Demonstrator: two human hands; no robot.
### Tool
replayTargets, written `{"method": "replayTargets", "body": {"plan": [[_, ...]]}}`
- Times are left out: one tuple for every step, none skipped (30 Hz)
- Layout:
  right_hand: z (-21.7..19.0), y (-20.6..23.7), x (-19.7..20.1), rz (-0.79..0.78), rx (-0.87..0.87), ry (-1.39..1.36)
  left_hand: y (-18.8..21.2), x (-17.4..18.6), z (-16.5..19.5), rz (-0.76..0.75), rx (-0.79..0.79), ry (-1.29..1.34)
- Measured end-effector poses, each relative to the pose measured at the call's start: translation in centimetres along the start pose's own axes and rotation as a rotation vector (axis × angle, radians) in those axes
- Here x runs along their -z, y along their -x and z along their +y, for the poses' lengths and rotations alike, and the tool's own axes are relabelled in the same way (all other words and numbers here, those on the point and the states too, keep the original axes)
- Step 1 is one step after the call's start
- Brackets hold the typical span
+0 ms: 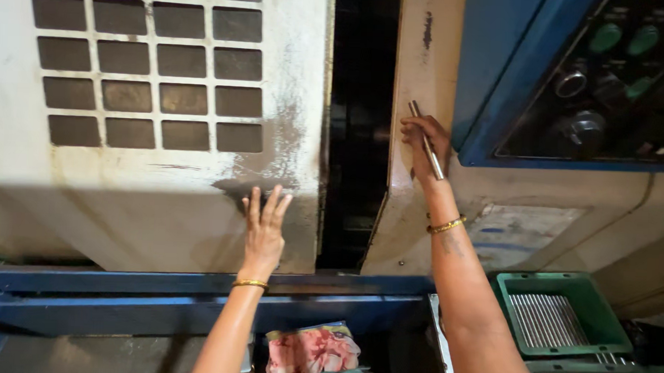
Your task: The person repeatedly cleans cylindrical metal rods by wiping them with a cloth, inserting them into a machine, and removing them. The person handles the rods one at a time, wiping each with a cloth before placing it into a green container.
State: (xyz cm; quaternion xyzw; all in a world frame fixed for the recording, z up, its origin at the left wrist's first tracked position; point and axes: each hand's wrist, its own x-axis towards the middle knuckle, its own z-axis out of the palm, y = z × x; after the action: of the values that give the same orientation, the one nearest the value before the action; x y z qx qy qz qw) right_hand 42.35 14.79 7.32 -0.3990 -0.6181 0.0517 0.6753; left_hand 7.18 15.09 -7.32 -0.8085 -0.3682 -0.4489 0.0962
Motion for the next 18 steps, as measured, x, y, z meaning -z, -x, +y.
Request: {"method": "replayTargets", "body": {"plan": [[0.1,0.0,-0.1,0.004,-0.013,-0.037,0.4,0.4,-0.8,-0.007,0.022,0.021],[0.1,0.1,-0.2,0.007,-0.026,-0.037,1.0,0.8,-1.7,-0.02,0.039,0.017],[0.2,0.1,-0.2,0.01,-0.037,-0.036,1.3,1.3,-2.7,-0.032,0.055,0.013],[0.2,0.1,-0.2,0.014,-0.042,-0.038,1.5,1.7,-3.6,-0.038,0.068,0.006],[0.1,0.2,-0.2,0.013,-0.037,-0.02,1.6,2.1,-4.6,-0.027,0.072,-0.005],[0.1,0.3,-0.2,0.013,-0.032,-0.004,1.7,2.5,-5.5,-0.016,0.074,-0.017],[0.0,0.3,-0.1,0.011,-0.03,0.014,1.9,3.0,-6.3,-0.008,0.08,-0.027],[-0.1,0.4,0.0,0.004,-0.021,0.012,2.2,3.5,-7.0,-0.003,0.082,-0.034],[-0.3,0.4,0.0,-0.001,-0.01,0.012,2.3,3.9,-7.7,0.004,0.082,-0.041],[-0.4,0.4,0.0,-0.005,0.005,0.012,2.3,4.2,-8.4,0.015,0.08,-0.047],[-0.6,0.3,-0.1,0.006,0.002,0.014,2.3,4.6,-9.0,0.018,0.088,-0.045],[-0.8,0.2,-0.2,0.015,-0.004,0.014,2.4,4.9,-9.5,0.018,0.097,-0.045],[-1.1,0.1,-0.6,0.025,-0.012,0.014,2.5,5.4,-10.1,0.016,0.107,-0.045],[-1.3,-0.1,-1.0,0.04,-0.043,-0.028,2.6,5.9,-10.6,0.011,0.109,-0.036],[-1.6,-0.3,-1.5,0.052,-0.077,-0.068,2.6,6.3,-11.0,0.006,0.115,-0.024],[-1.9,-0.5,-2.1,0.062,-0.108,-0.108,2.8,6.6,-11.5,0.004,0.121,-0.012],[-2.3,-0.7,-2.7,0.034,-0.143,-0.07,2.7,7.1,-11.9,0.009,0.105,-0.069],[-2.7,-0.9,-3.5,0.006,-0.179,-0.032,2.6,7.7,-12.3,0.012,0.09,-0.125]]}}
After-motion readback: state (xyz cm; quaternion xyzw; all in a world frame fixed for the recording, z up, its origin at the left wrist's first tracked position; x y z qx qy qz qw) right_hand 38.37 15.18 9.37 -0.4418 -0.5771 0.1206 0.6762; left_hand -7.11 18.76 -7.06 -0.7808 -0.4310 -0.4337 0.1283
